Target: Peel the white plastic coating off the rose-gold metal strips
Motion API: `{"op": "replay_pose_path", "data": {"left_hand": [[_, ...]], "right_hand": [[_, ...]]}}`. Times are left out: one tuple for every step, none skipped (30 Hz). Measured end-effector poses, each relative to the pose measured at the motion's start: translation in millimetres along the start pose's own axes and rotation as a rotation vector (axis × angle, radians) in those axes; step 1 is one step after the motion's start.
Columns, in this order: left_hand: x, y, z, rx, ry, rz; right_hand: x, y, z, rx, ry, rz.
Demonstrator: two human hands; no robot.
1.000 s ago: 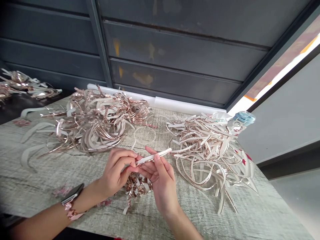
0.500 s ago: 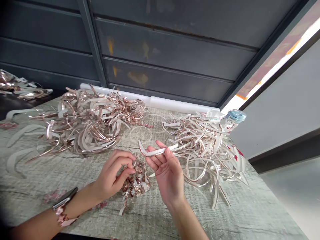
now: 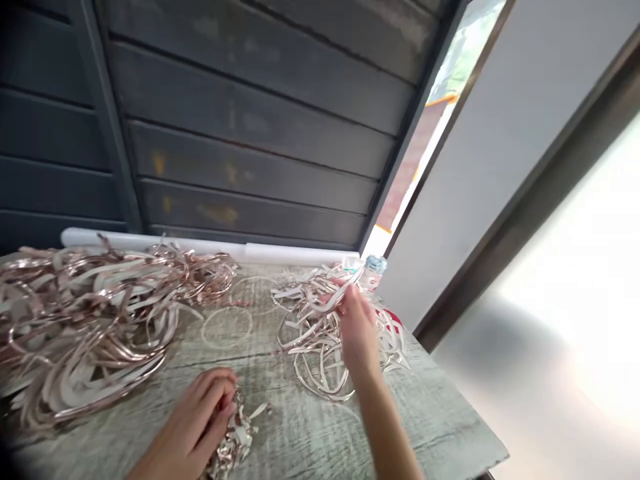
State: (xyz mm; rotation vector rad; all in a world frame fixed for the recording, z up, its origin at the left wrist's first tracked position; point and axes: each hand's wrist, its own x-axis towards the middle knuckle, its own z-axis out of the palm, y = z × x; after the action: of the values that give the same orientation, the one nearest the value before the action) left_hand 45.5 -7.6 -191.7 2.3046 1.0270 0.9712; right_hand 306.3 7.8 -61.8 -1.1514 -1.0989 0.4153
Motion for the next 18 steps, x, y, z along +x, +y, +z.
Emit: {"op": "replay_pose_path", "data": {"left_hand": [[-1.0, -4.8, 2.3, -0.024, -0.003, 0.002], [-2.0, -9.3, 4.1, -0.043, 0.019, -0.008], [-2.7, -13.0, 4.8, -0.060, 0.046, -0.029], [-3.0, -16.0, 4.4, -0.072, 0.074, -0.062], [-2.9, -18.3, 2.6, -0.082, 0.096, -0.102], [-2.2, -19.8, -0.2, -0.090, 0.100, -0.144], [-1.2, -20.7, -3.6, -0.091, 0.091, -0.183], [0.1, -21.1, -7.1, -0.081, 0.073, -0.208], [1.4, -21.2, -10.1, -0.057, 0.060, -0.217], [2.5, -21.0, -12.0, -0.021, 0.056, -0.203], [3.4, -20.7, -12.6, 0.026, 0.067, -0.170], [3.9, -20.3, -11.9, 0.076, 0.091, -0.122], [4.1, -19.9, -10.2, 0.123, 0.117, -0.063], [4.1, -19.3, -8.0, 0.162, 0.138, -0.008], [3.9, -18.5, -5.8, 0.190, 0.149, 0.035], [3.6, -17.4, -4.3, 0.209, 0.149, 0.065], [3.2, -15.9, -3.8, 0.216, 0.140, 0.078], [2.7, -14.1, -4.5, 0.214, 0.126, 0.078]], "right_hand": [[17.1, -10.9, -12.8, -0.083, 0.042, -0.058], [33.2, -21.4, -24.0, -0.165, 0.072, -0.113], [48.5, -30.4, -32.9, -0.250, 0.081, -0.154], [62.8, -36.8, -39.1, -0.339, 0.057, -0.171], [76.2, -39.9, -42.7, -0.433, 0.010, -0.162], [88.3, -39.6, -44.0, -0.523, -0.044, -0.141], [99.2, -36.3, -43.6, -0.606, -0.097, -0.112], [108.6, -30.9, -42.2, -0.678, -0.145, -0.082], [116.5, -24.2, -40.2, -0.740, -0.182, -0.057], [122.8, -17.3, -38.1, -0.791, -0.211, -0.036], [127.5, -11.0, -35.9, -0.832, -0.226, -0.022], [130.8, -5.9, -33.3, -0.861, -0.231, -0.016], [132.6, -2.5, -30.1, -0.880, -0.233, -0.019], [133.1, -0.8, -25.7, -0.891, -0.235, -0.029], [132.4, -0.5, -19.9, -0.894, -0.241, -0.045], [130.7, -1.5, -12.4, -0.893, -0.255, -0.064], [128.1, -3.2, -3.1, -0.889, -0.277, -0.083], [125.0, -5.2, 7.8, -0.886, -0.306, -0.102]]}}
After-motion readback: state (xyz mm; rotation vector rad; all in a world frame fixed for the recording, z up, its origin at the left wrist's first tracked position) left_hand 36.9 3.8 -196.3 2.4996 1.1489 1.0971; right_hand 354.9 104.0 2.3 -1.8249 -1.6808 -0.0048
